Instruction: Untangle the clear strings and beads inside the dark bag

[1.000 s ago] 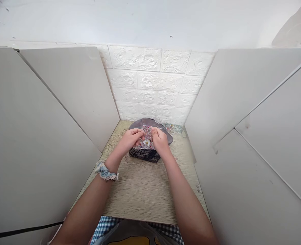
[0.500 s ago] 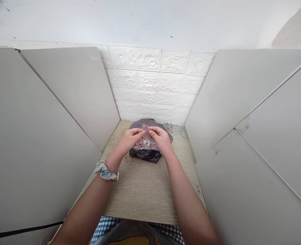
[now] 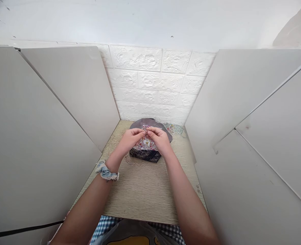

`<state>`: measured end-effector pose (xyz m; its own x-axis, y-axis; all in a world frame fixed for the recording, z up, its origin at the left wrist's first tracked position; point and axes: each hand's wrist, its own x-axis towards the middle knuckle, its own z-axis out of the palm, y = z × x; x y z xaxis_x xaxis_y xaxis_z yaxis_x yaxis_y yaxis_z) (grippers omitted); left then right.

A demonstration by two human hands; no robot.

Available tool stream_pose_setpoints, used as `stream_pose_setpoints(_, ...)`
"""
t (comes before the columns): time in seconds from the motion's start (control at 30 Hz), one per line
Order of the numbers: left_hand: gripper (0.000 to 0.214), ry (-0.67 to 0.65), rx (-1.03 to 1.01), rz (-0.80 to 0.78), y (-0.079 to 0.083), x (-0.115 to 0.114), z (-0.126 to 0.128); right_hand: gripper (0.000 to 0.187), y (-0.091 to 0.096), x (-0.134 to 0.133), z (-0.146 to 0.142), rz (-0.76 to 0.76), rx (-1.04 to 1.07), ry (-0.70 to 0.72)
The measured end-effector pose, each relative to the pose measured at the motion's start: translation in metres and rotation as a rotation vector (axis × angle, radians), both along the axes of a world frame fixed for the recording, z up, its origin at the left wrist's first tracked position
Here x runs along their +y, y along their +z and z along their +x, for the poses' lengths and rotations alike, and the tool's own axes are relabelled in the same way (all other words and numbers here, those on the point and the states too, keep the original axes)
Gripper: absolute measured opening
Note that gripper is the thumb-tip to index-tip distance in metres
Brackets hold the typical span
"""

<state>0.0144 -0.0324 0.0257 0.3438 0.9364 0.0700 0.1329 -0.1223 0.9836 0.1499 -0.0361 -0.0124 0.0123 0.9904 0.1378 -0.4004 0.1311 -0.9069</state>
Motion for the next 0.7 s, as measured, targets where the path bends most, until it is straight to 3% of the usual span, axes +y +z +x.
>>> stream_pose_setpoints(0.7,0.021,0.000,0.019,0.002,-0.0016,0.0002,0.0006,0.019,-0.0008,-0.0002,0.0014,0.028,-0.046,0.019)
